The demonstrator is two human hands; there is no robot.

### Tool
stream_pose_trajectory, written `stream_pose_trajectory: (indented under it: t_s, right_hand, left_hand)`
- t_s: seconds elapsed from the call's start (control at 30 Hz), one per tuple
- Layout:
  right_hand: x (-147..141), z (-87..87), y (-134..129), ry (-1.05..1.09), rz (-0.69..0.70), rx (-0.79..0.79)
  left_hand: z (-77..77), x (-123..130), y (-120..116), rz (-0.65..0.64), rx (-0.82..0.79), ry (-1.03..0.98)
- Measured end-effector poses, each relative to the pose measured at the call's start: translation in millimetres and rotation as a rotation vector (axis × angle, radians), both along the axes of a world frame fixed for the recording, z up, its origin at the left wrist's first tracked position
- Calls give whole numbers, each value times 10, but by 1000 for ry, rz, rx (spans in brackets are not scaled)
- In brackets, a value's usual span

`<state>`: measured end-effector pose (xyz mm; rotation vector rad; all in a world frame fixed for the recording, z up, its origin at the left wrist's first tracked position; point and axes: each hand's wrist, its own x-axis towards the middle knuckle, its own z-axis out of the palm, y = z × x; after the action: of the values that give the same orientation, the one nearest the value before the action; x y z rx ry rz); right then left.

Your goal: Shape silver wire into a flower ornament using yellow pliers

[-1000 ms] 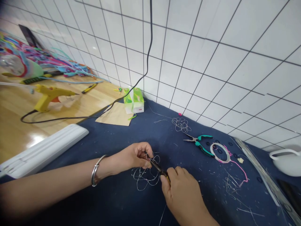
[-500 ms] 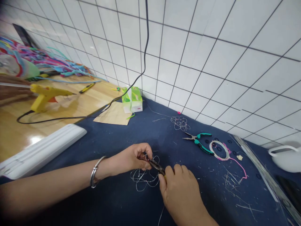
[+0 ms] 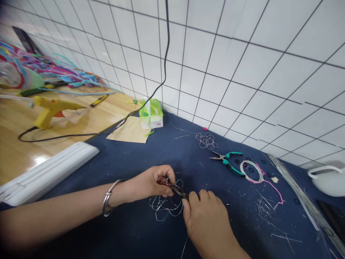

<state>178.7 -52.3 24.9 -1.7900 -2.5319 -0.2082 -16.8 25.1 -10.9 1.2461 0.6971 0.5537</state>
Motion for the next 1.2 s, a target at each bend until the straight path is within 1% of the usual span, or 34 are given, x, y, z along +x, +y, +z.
stream_pose_trajectory:
  t_s: [0.27,0.43,0.57,0.77,1.2]
  right_hand:
    - [-3,-10,-16,-31,12,40]
    - [0,-10,-17,-20,36,84]
    - [1,-5,-25,-20,50,70]
    - [0,-14,-28,-20,70,94]
    - [13,-24,-31,-19,96,68]
  left_hand:
    - [30,-5,1,-10,-8,12]
    - [44,0,-4,-12,14,41]
    - [47,0,-10,-18,19,58]
    - [27,3,-10,-28,-2,44]
    - [18,-5,-12,-23,32,65]
